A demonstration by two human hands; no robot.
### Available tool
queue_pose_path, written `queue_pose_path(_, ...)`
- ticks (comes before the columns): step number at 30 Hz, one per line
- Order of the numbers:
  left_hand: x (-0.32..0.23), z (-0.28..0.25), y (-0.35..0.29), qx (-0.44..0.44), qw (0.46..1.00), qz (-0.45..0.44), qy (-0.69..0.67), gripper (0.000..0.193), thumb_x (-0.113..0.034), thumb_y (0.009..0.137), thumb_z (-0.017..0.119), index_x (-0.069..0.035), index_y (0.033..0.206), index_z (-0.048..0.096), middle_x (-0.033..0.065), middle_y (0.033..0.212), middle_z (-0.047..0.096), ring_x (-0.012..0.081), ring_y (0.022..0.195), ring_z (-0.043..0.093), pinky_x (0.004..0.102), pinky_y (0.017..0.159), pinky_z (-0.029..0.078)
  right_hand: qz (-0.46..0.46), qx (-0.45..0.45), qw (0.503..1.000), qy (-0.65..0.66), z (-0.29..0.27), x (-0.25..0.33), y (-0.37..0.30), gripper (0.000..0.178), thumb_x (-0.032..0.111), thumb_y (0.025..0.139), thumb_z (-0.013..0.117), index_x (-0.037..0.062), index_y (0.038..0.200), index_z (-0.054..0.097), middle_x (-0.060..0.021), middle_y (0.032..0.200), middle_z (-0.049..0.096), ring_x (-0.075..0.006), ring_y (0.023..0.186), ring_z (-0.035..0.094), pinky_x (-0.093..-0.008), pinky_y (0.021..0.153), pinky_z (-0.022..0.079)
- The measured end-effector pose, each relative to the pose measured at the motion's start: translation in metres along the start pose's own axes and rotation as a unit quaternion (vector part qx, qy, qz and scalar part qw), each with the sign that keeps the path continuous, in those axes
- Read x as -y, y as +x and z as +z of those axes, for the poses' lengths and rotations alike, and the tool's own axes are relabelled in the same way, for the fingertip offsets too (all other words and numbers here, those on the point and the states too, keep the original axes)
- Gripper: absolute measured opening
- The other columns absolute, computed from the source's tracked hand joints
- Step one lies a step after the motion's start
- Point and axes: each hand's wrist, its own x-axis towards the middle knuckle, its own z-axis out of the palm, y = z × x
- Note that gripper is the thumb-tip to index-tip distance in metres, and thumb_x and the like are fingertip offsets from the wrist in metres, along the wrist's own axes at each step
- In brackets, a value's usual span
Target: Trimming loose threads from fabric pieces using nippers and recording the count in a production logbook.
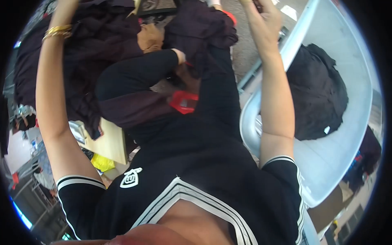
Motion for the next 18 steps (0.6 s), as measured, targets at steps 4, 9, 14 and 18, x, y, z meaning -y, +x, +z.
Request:
queue_pose_path(4, -0.004, 0.127, -0.005, 0.36, 0.924, 0.077, 0.103, 0.041, -0.031, 0.079, 0.067, 0.0, 0.106, 0.066, 0.0179, 0.107, 0.063, 0.0317, 0.098, 0.062, 0.0373, 0.086, 0.048, 0.033, 0.011, 0.999, 0.008, -0.01, -0.002, -0.005, 0.024, 0.012, 0.09, 0.065, 0.0015, 0.112, 0.061, 0.0034, 0.091, 0.056, -0.0049, 0.078, 0.05, -0.0189, 0.07, 0.04)
queue_pose_path(9, 0.014, 0.235, -0.071, 0.416, 0.885, 0.102, 0.183, 0.055, -0.028, 0.079, 0.07, -0.005, 0.126, 0.053, 0.0162, 0.125, 0.053, 0.0306, 0.114, 0.055, 0.0411, 0.092, 0.048, -0.004, -0.001, 1.0, 0.015, -0.017, -0.014, -0.001, 0.026, 0.012, 0.092, 0.062, 0.0008, 0.115, 0.058, 0.0017, 0.094, 0.057, -0.0058, 0.082, 0.051, -0.0197, 0.073, 0.041)
queue_pose_path(14, 0.007, 0.268, -0.099, 0.252, 0.934, 0.223, 0.122, 0.027, -0.01, 0.077, 0.058, -0.006, 0.104, 0.056, 0.0142, 0.1, 0.054, 0.0318, 0.093, 0.058, 0.0426, 0.079, 0.047, 0.029, 0.011, 1.0, 0.0, -0.023, -0.007, 0.012, 0.025, 0.018, 0.094, 0.059, 0.0015, 0.113, 0.059, 0.0028, 0.089, 0.057, -0.0046, 0.077, 0.049, -0.019, 0.066, 0.038)
queue_pose_path(18, -0.028, 0.27, -0.127, 0.375, 0.869, 0.309, 0.093, 0.01, -0.012, 0.077, 0.058, -0.007, 0.086, 0.061, 0.01, 0.091, 0.058, 0.0288, 0.09, 0.059, 0.0358, 0.075, 0.046, 0.031, 0.005, 0.999, -0.004, -0.023, -0.003, 0.014, 0.026, 0.021, 0.094, 0.059, 0.0033, 0.113, 0.06, 0.0035, 0.09, 0.058, -0.0045, 0.075, 0.048, -0.0199, 0.064, 0.038)
